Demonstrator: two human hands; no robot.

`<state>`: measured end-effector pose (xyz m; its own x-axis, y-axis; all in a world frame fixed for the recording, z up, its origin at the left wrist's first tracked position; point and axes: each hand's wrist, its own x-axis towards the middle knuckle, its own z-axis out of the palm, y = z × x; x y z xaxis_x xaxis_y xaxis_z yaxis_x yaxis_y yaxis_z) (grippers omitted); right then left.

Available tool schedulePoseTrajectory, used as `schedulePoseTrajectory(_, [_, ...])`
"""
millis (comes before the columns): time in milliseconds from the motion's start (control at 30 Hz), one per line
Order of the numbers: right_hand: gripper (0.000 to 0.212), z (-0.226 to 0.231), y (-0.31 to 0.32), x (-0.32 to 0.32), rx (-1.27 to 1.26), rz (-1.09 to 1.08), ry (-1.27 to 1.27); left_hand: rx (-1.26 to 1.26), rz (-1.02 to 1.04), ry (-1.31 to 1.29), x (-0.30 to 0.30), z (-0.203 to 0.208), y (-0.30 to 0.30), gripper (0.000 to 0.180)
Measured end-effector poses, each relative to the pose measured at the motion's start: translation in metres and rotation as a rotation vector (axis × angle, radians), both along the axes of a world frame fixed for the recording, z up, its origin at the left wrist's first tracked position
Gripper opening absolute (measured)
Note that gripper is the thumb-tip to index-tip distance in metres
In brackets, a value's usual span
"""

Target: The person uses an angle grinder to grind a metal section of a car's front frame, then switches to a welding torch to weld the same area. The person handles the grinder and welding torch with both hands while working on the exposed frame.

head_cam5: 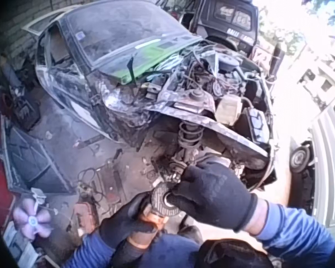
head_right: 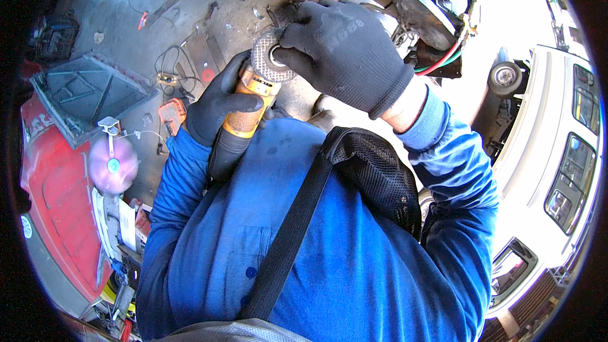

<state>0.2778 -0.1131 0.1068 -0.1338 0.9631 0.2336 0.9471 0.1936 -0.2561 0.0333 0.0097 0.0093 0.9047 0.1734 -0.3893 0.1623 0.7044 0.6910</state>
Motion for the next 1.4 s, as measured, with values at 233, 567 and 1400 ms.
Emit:
schedulePoseTrajectory(233, [0.019, 0.002, -0.004, -0.003, 0.016, -0.017, 0.022, 0.021, 0.011, -0.002, 0.001, 0.0, -0.002, 0.091])
schedulePoseTrajectory(567, [0.022, 0.005, -0.005, -0.004, -0.009, 0.007, -0.041, 0.074, 0.04, -0.035, 0.0, -0.008, -0.003, 0.089])
schedulePoseTrajectory(1400, [0.035, -0.007, -0.004, -0.005, -0.003, 0.041, 0.028, 0.134, 0.085, 0.055, -0.001, 0.003, -0.014, 0.084])
